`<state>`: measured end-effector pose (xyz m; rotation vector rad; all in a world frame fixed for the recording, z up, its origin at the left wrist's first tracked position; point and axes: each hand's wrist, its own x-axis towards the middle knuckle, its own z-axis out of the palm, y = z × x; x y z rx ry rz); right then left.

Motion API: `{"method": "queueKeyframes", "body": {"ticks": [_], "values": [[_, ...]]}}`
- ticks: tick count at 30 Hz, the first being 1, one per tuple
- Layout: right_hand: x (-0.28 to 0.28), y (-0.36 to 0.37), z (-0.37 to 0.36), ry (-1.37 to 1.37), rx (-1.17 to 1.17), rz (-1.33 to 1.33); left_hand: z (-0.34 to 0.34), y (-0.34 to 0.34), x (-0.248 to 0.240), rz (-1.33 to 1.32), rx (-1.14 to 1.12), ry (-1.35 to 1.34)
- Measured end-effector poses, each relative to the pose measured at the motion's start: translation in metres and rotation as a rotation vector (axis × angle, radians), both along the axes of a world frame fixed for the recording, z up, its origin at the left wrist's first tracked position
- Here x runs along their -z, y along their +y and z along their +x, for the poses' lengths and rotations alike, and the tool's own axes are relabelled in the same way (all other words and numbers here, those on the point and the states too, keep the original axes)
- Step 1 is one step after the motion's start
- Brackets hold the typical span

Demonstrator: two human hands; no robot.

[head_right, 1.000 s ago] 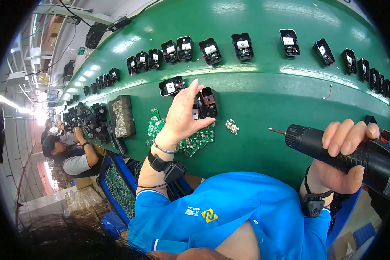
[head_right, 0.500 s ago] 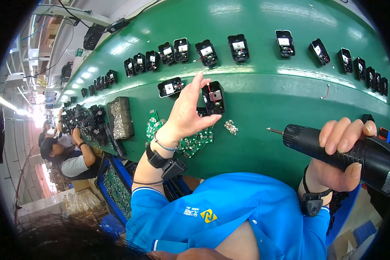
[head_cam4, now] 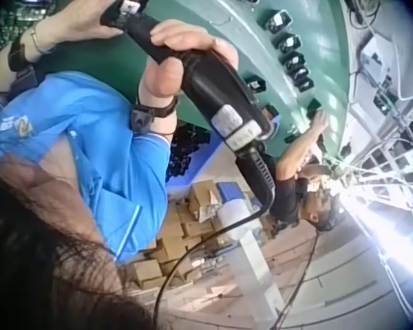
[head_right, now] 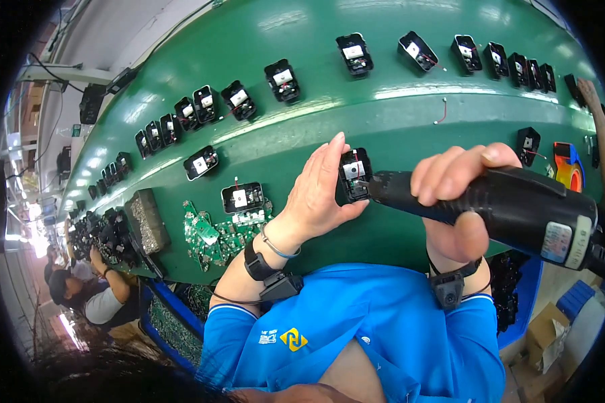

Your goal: The person picks up a screw by hand, places it into a black housing, and drives it in using a power screwdriver. This process is repeated for a second screw on the same housing before the person moves the unit aside and reaches for the next one.

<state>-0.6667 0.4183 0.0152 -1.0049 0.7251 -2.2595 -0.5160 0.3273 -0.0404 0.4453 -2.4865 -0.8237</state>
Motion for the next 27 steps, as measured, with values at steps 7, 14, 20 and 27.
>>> {"method": "queueKeyframes", "body": {"ticks": [7, 14, 20, 27], "values": [[0.019, -0.014, -0.002, 0.092, 0.037, 0.06, -0.004, 0.001, 0.01, 0.094, -0.013, -0.014], [0.023, -0.017, -0.006, 0.057, -0.008, 0.095, -0.007, 0.001, 0.009, 0.123, -0.007, -0.029], [0.025, -0.019, -0.005, 0.064, -0.016, 0.09, -0.009, 0.001, 0.008, 0.118, -0.012, -0.031], [0.025, -0.019, -0.005, 0.079, -0.015, 0.111, -0.011, 0.003, 0.007, 0.127, -0.011, -0.033]]}}
